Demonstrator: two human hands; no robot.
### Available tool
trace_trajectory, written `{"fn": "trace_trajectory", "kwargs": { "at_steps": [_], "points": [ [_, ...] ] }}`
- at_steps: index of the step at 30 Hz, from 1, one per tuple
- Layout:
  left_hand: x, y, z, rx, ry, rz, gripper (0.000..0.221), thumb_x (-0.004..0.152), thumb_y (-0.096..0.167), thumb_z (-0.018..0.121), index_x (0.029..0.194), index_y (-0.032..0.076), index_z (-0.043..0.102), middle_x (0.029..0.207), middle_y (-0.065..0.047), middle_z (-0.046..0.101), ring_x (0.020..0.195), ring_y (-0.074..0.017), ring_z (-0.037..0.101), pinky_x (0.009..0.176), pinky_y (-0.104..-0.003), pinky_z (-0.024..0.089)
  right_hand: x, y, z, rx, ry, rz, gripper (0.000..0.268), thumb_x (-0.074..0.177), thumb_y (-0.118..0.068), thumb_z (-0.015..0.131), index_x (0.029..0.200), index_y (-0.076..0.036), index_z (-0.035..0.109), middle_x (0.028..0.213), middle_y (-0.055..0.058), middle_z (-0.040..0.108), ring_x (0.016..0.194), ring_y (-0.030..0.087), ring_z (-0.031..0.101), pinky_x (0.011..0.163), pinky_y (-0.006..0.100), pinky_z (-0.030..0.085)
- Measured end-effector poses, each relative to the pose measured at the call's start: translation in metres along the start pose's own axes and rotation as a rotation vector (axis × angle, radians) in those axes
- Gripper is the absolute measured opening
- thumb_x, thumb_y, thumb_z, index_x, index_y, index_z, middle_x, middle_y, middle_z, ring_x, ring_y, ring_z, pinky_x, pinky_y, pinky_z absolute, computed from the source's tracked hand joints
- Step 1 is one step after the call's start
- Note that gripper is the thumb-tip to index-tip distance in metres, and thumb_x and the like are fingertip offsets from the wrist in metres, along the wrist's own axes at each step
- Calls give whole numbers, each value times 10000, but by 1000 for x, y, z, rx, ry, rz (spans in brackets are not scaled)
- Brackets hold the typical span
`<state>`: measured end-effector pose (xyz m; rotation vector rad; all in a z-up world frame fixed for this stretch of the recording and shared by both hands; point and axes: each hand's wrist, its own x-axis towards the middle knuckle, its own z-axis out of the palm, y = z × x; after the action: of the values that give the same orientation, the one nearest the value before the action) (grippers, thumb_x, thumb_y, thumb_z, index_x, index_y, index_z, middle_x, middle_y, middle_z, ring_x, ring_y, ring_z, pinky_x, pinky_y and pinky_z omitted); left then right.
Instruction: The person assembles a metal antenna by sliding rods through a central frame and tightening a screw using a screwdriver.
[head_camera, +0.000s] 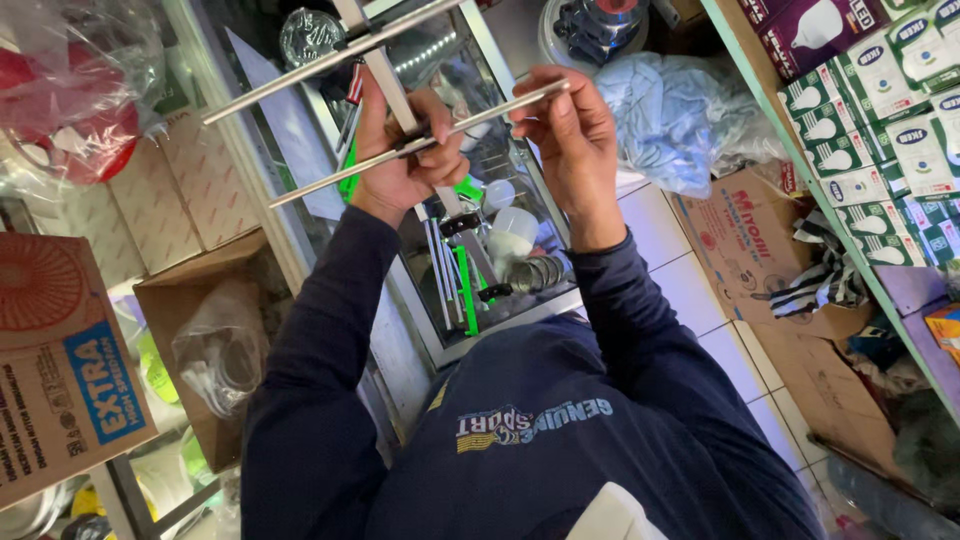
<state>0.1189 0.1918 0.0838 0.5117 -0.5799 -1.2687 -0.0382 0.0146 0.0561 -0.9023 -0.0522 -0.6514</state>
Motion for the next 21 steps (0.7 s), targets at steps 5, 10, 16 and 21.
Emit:
{"fn": "trace_trajectory", "kwargs": {
  "at_steps": [5, 10, 16, 21],
  "points": [
    [-1, -1, 1, 27, 40, 4, 860, 990, 800, 269, 918, 17, 618, 598, -12, 358, 446, -127, 257, 503, -321, 268, 8, 19, 0, 35, 62, -73, 187, 1095, -209, 661, 1179, -46, 624, 1134, 116, 699, 939, 164, 674, 871, 319, 561],
    [5, -4, -1, 53, 6, 33, 844, 973, 799, 309, 987, 24, 643, 581, -9, 363, 433, -127, 273, 486, -327, 291, 14, 33, -14, 49, 147, -120, 159, 1079, -191, 682, 1138, -58, 618, 1053, 99, 695, 875, 168, 669, 822, 315, 554],
    [11, -13, -3, 46, 22, 29, 817, 991, 767, 342, 1009, 14, 660, 582, -19, 382, 438, -143, 295, 478, -324, 308, 17, 36, -25, 48, 166, -125, 185, 1106, -227, 648, 1115, -45, 618, 1001, 107, 684, 828, 174, 665, 757, 292, 550],
    [13, -9, 3, 72, -21, 46, 800, 996, 766, 380, 1012, 18, 662, 619, -46, 429, 424, -115, 279, 442, -288, 273, 19, 36, -28, 73, 203, -86, 215, 1077, -249, 649, 1099, -38, 611, 994, 106, 684, 818, 178, 671, 764, 306, 564]
  ]
}}
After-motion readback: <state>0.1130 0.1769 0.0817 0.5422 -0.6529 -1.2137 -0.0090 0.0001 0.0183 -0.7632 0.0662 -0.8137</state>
